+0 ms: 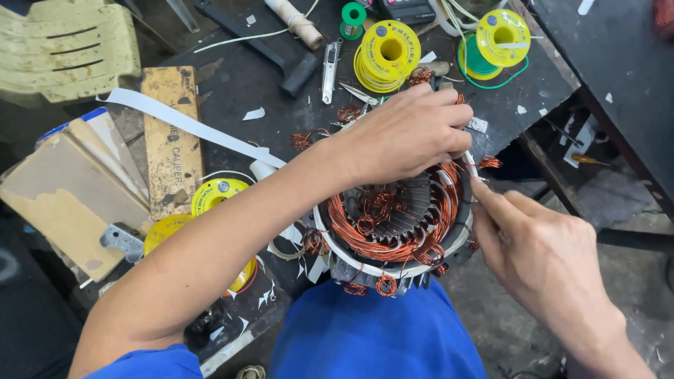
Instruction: The person is insulating and securing the copper windings of a motor stator by applying tape and tying them with twine.
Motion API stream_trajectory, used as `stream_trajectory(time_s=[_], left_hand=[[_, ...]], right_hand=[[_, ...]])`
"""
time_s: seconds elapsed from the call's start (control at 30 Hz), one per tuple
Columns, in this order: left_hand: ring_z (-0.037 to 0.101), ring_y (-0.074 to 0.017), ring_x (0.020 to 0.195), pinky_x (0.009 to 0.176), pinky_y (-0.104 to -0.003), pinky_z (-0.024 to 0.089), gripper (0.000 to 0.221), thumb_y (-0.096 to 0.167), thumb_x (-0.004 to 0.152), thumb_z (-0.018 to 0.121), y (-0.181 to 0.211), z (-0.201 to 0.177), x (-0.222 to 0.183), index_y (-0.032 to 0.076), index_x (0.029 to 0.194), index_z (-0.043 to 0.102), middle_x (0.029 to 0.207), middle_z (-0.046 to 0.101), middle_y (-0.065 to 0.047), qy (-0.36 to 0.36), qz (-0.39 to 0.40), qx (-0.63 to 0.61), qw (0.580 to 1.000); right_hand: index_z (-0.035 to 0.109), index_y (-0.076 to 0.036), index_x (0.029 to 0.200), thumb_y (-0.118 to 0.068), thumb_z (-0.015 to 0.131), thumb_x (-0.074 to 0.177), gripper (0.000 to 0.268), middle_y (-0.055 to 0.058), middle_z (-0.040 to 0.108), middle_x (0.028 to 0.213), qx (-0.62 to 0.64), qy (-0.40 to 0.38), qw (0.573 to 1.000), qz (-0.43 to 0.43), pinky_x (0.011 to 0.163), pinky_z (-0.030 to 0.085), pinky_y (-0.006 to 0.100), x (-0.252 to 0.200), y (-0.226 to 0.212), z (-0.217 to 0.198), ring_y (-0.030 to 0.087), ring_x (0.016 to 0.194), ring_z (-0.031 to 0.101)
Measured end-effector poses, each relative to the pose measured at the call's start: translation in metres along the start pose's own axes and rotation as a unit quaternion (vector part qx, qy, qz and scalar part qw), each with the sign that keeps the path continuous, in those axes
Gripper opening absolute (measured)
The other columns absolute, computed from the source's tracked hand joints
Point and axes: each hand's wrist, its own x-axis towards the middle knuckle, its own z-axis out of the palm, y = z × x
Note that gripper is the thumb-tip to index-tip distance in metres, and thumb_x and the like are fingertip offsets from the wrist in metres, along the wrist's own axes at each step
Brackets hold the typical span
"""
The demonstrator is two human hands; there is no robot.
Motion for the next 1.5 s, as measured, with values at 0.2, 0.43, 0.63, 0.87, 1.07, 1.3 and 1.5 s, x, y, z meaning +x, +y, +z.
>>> stream_trajectory(time_s=[0.2, 0.43, 0.63, 0.87, 1.07, 1.3, 1.5], left_hand=[[0.060, -0.0277, 0.100, 0.076, -0.045, 0.047, 0.012, 0.011, 0.096, 0.068, 0.014, 0.004, 0.003, 0.020, 0.102, 0.071, 0.099, 0.063, -0.001, 0.011, 0.031, -0.001, 0.999], [0.060, -0.0246, 0.095, 0.073, -0.042, 0.048, 0.021, 0.020, 0.097, 0.070, 0.017, 0.008, -0.001, 0.021, 0.076, 0.068, 0.090, 0.063, 0.002, 0.043, 0.089, 0.070, 0.993], [0.061, -0.0237, 0.101, 0.081, -0.043, 0.047, 0.018, 0.020, 0.099, 0.068, 0.040, 0.004, -0.012, 0.023, 0.081, 0.070, 0.100, 0.063, 0.003, 0.026, -0.009, 0.091, 0.995], [0.061, -0.0325, 0.101, 0.085, -0.047, 0.048, 0.018, 0.012, 0.102, 0.060, 0.078, -0.007, -0.009, 0.012, 0.097, 0.078, 0.114, 0.067, -0.005, 0.019, -0.168, 0.132, 0.977], [0.067, -0.0286, 0.099, 0.083, -0.045, 0.054, 0.016, 0.015, 0.091, 0.067, 0.060, -0.014, 0.001, 0.018, 0.088, 0.083, 0.106, 0.071, -0.004, -0.055, -0.159, 0.198, 0.966], [0.058, -0.0257, 0.108, 0.085, -0.041, 0.049, 0.013, 0.018, 0.105, 0.062, 0.033, -0.016, -0.006, 0.012, 0.097, 0.070, 0.115, 0.065, -0.004, -0.046, 0.004, 0.131, 0.990], [0.058, -0.0265, 0.106, 0.085, -0.041, 0.047, 0.019, 0.018, 0.108, 0.059, 0.024, -0.013, -0.010, 0.010, 0.113, 0.075, 0.117, 0.064, -0.005, -0.039, 0.007, 0.096, 0.995]], right_hand=[[0.081, -0.009, 0.120, -0.017, 0.077, 0.106, 0.017, 0.005, 0.084, 0.110, 0.115, 0.028, 0.992, 0.047, 0.070, 0.058, 0.038, -0.013, -0.027, -0.017, 0.021, 0.089, 0.079], [0.080, -0.017, 0.138, -0.018, 0.074, 0.111, 0.027, -0.005, 0.073, 0.088, 0.053, 0.033, 0.991, 0.115, 0.059, 0.050, 0.036, -0.027, -0.044, -0.002, 0.015, 0.077, 0.071], [0.084, -0.014, 0.124, -0.020, 0.079, 0.108, 0.018, -0.001, 0.069, 0.077, 0.083, 0.037, 0.991, 0.094, 0.053, 0.048, 0.041, -0.022, -0.039, 0.001, 0.021, 0.068, 0.069], [0.084, -0.017, 0.119, -0.026, 0.075, 0.103, 0.020, 0.003, 0.084, 0.106, 0.163, -0.039, 0.985, 0.036, 0.066, 0.059, 0.043, 0.011, 0.010, -0.005, 0.026, 0.081, 0.079], [0.080, -0.022, 0.128, -0.024, 0.067, 0.111, 0.021, 0.000, 0.070, 0.086, 0.059, 0.004, 0.998, 0.005, 0.054, 0.053, 0.044, 0.019, 0.014, 0.010, 0.026, 0.074, 0.073], [0.082, -0.032, 0.128, -0.020, 0.070, 0.116, 0.020, -0.001, 0.050, 0.079, 0.025, 0.056, 0.998, -0.018, 0.039, 0.040, 0.042, 0.032, 0.027, 0.027, 0.025, 0.055, 0.055], [0.077, -0.030, 0.125, -0.025, 0.068, 0.114, 0.015, -0.001, 0.061, 0.087, 0.053, 0.019, 0.998, -0.039, 0.045, 0.049, 0.042, 0.045, 0.033, 0.024, 0.025, 0.065, 0.065]])
